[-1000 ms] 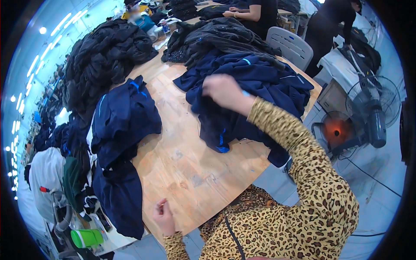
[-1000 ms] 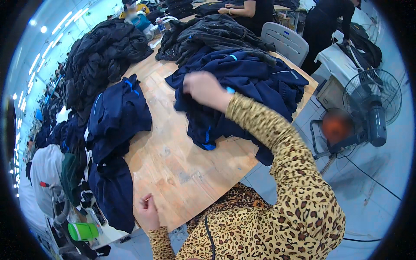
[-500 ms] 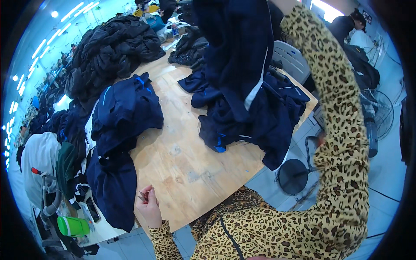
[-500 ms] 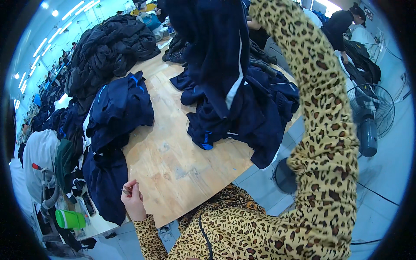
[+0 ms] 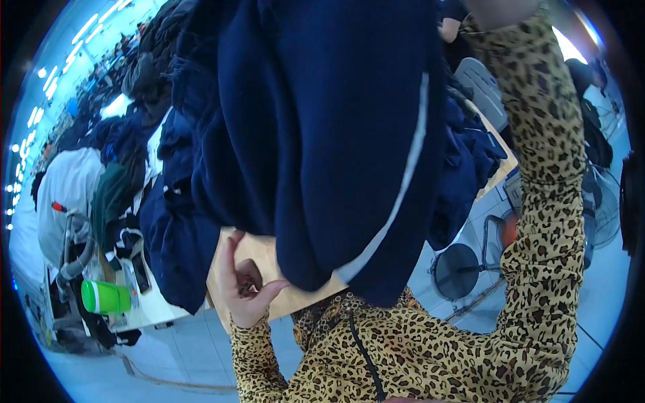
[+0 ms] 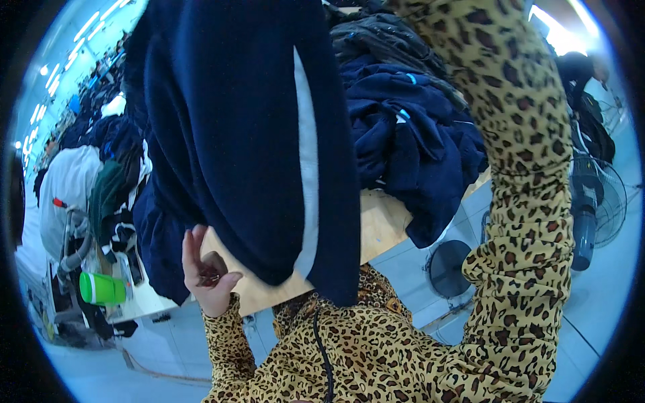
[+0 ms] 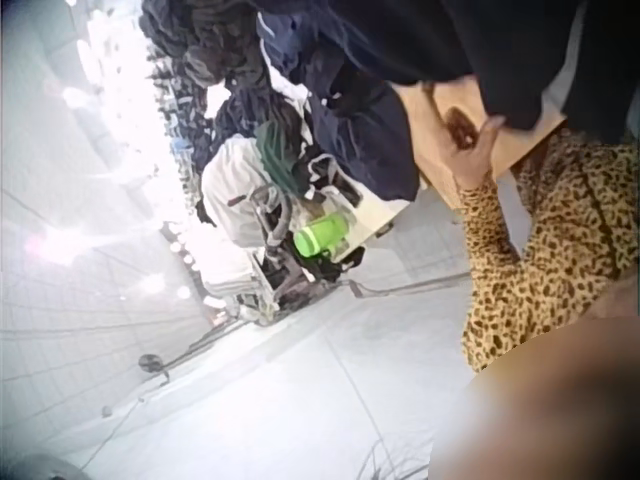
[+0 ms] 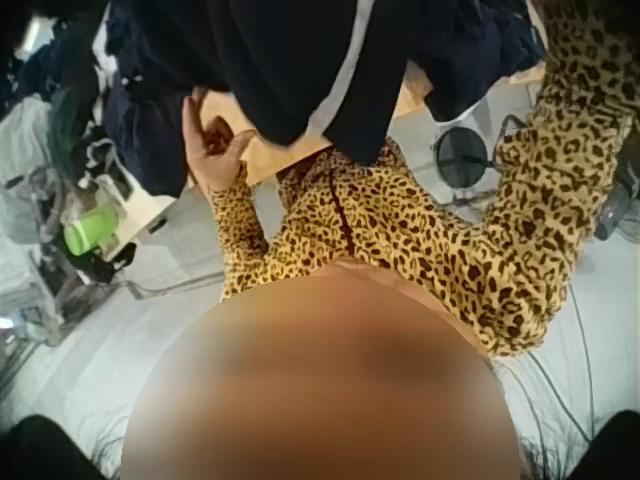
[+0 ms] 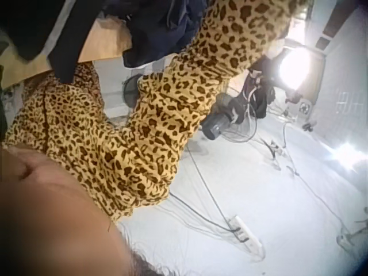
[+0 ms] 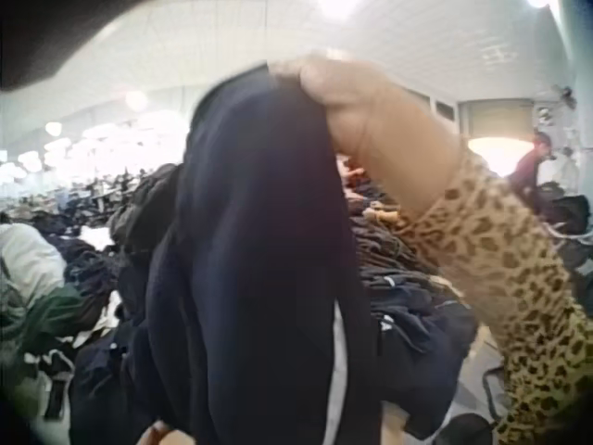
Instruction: Trimming loose threads from navy blue garments using small thread snips.
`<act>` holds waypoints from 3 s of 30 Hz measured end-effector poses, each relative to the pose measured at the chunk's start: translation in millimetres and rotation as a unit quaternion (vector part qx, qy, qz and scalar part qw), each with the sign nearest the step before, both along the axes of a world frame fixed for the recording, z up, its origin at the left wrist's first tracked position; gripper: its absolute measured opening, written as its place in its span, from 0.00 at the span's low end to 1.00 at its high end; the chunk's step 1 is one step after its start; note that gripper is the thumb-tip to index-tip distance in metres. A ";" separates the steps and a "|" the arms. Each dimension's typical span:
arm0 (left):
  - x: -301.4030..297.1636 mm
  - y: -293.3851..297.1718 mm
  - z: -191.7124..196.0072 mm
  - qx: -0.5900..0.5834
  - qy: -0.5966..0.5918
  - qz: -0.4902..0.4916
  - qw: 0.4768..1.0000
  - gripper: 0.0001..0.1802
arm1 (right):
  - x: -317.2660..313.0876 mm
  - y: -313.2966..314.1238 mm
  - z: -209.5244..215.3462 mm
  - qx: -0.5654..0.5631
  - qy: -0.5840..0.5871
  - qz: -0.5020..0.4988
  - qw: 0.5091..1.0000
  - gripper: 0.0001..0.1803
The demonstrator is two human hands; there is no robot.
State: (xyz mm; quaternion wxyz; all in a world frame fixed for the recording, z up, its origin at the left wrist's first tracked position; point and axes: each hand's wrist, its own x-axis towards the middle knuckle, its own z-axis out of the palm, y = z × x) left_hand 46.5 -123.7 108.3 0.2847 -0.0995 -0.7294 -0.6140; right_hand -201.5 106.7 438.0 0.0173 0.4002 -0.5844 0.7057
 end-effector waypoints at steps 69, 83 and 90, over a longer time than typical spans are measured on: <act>22.0 -10.4 -138.3 -0.058 -0.355 0.105 0.927 0.06 | 166.5 49.6 -457.5 0.149 -0.472 0.022 0.869 0.03; 2.6 35.3 -60.6 -0.263 -0.232 -0.016 0.936 0.22 | 152.3 27.2 -433.5 0.104 -0.487 0.025 0.867 0.05; -28.3 67.8 -54.2 -0.394 -0.278 -0.102 0.870 0.18 | 153.0 24.6 -428.0 0.073 -0.547 0.046 0.832 0.06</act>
